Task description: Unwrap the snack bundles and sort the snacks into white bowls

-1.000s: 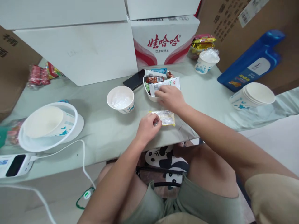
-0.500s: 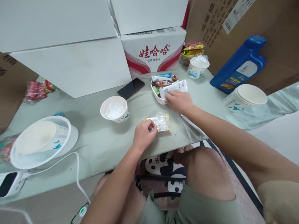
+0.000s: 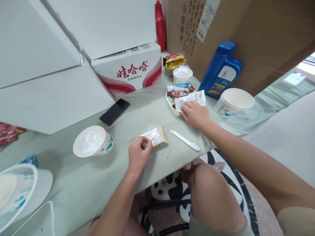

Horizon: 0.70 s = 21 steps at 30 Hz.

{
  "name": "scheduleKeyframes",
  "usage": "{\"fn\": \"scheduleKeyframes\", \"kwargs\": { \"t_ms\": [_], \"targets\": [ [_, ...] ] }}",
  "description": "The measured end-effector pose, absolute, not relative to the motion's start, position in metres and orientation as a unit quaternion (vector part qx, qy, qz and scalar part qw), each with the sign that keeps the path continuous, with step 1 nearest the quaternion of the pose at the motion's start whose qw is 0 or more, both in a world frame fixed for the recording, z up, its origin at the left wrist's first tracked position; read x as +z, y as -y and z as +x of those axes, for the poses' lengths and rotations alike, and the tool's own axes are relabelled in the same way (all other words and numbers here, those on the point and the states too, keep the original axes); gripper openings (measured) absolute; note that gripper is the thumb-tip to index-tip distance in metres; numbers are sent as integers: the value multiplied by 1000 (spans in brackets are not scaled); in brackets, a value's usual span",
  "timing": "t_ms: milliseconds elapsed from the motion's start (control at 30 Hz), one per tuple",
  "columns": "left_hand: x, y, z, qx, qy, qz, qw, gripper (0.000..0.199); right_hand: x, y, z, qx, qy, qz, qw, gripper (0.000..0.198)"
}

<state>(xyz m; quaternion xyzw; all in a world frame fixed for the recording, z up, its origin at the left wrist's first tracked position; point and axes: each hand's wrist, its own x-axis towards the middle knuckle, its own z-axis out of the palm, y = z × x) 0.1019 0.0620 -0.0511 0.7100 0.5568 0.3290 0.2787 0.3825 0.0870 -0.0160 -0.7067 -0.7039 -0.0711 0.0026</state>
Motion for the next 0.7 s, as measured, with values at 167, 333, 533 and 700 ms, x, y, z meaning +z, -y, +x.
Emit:
{"fn": "scheduleKeyframes", "kwargs": {
  "t_ms": [167, 333, 533, 700],
  "targets": [
    [-50, -67, 108, 321, -563, 716, 259, 19, -19, -103, 406, -77, 679, -730, 23, 33],
    [-50, -66, 108, 322, -563, 720, 249, 20, -20, -127, 419, -71, 685, -725, 22, 32],
    [-50, -66, 108, 323, -559, 724, 242, 21, -20, -166, 427, -52, 685, -726, 22, 35],
    [-51, -66, 106, 330, -549, 733, 230, 22, -23, -207, 441, -50, 694, -717, 34, 37]
  ]
}}
